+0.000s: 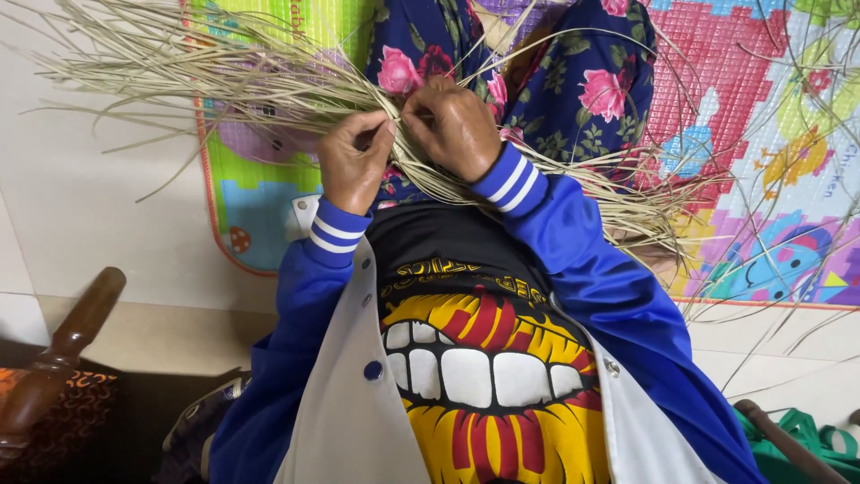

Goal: Weaving and braiding long straw fibers together to create a bundle or mat while sitting on the floor.

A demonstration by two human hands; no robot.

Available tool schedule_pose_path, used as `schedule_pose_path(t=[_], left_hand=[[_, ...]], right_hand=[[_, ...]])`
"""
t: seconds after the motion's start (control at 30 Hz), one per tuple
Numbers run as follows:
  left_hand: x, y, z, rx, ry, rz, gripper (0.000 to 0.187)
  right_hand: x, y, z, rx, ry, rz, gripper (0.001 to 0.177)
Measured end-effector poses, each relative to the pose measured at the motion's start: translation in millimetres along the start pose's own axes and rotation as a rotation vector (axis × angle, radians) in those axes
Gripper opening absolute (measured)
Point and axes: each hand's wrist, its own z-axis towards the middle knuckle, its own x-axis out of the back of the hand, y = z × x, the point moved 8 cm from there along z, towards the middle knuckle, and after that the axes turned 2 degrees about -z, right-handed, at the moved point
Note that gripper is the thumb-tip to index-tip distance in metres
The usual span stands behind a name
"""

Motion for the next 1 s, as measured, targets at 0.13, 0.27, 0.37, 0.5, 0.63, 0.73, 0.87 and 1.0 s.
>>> schedule_pose_path(t=[0.13, 0.27, 0.37, 0.5, 0.63, 0.73, 0.87, 1.0], left_hand=[[-4, -37, -9, 0.098, 0.055, -0.135, 0.012], [-2, -62, -21, 0.141, 0.155, -0.268, 0.009], [0, -70, -27, 0.171, 0.194, -0.324, 0.008], [1, -78, -27, 0.176, 0.189, -0.323, 0.008], [-1, -88, -28, 0.208, 0.140, -0.346, 0.005], [0, -115, -27, 0.193, 0.164, -0.088, 0.017], [0, -101, -29, 0.219, 0.163, -0.093, 0.020], [0, -93, -35, 0.231, 0.167, -0.108, 0.024]], right_hand=[[-5, 13, 1, -0.020, 0.004, -0.151, 0.008], [15, 35, 6, 0.043, 0.186, -0.477, 0.010], [42, 33, 8, 0.028, 0.362, -0.714, 0.010], [80, -55, 4, 0.229, 0.425, -0.563, 0.020], [12, -44, -10, 0.300, 0.048, -0.010, 0.011], [-22, -19, -15, 0.279, -0.081, 0.133, 0.012], [-11, -32, -13, 0.256, -0.111, 0.223, 0.012], [-16, -32, -15, 0.265, -0.113, 0.239, 0.012]])
